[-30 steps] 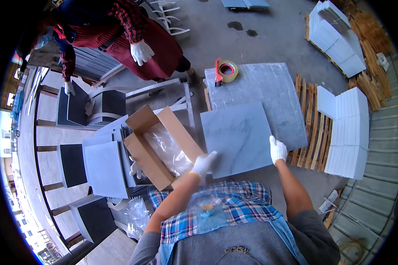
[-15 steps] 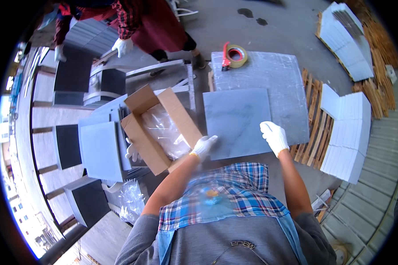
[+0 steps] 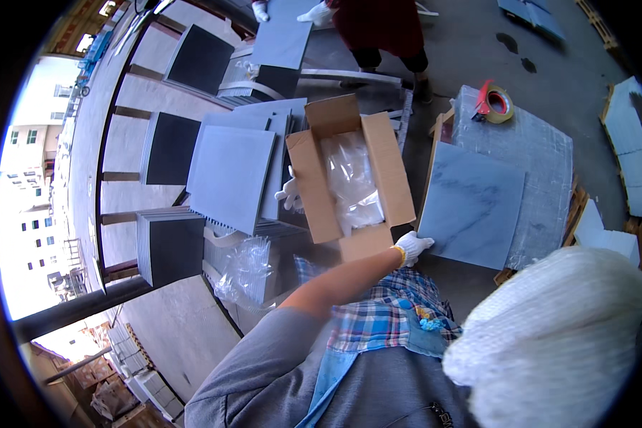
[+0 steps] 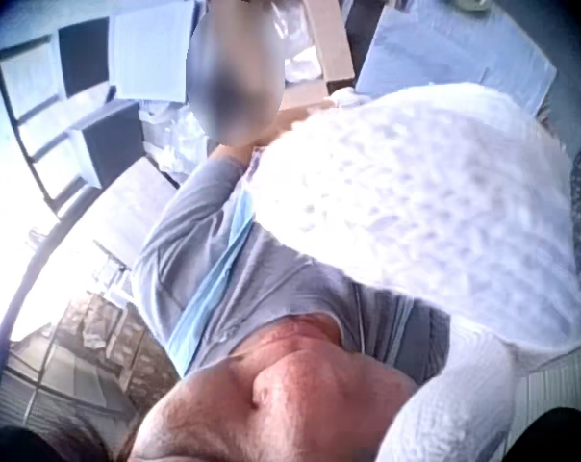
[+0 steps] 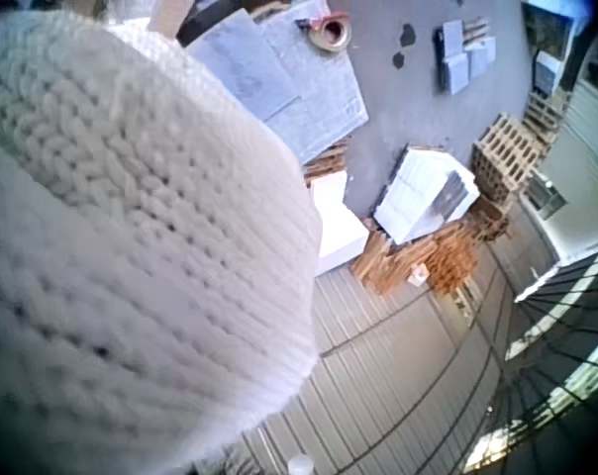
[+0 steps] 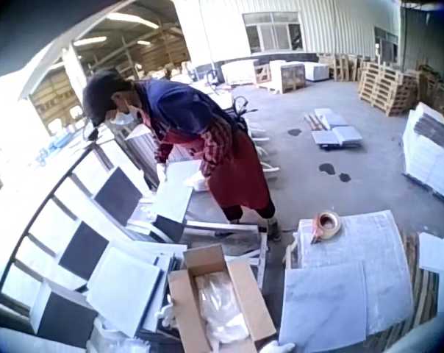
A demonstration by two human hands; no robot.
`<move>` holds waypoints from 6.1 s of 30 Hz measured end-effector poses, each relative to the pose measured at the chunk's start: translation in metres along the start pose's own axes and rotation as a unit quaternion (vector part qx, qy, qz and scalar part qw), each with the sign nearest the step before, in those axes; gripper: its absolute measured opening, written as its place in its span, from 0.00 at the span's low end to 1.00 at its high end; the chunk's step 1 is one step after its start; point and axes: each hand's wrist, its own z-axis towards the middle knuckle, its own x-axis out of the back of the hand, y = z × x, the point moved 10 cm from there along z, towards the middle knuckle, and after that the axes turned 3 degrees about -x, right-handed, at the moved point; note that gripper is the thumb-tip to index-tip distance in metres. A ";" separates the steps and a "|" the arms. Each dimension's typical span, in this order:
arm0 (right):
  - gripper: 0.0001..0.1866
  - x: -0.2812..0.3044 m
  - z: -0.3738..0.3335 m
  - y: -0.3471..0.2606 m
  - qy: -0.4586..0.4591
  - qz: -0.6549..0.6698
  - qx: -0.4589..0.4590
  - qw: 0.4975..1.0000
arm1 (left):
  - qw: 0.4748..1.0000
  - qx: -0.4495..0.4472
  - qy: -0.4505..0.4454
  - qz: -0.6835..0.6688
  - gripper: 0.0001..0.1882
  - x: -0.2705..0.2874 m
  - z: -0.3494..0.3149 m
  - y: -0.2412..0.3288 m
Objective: The person wraps rectangular tiles in plastic film and places them into a cardboard box. A coworker assists by handing over tiles and applying tape to the wrapped items. The packed tiles are then stacked on a wooden pallet.
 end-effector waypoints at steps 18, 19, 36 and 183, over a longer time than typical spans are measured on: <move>0.22 0.008 -0.013 0.020 -0.017 -0.061 -0.010 0.998 | 1.000 0.023 0.003 -0.016 0.35 -0.005 0.005 0.000; 0.22 0.025 -0.027 0.026 0.033 -0.045 -0.031 0.998 | 0.999 0.023 0.007 -0.026 0.35 -0.005 0.003 0.001; 0.42 -0.151 -0.282 0.491 0.337 -0.017 -0.754 0.563 | 0.989 0.038 0.021 -0.144 0.26 -0.006 0.012 -0.002; 0.12 -0.245 -0.049 0.341 0.468 0.274 -0.403 0.738 | 0.882 -0.402 0.211 0.130 0.20 0.122 -0.103 0.257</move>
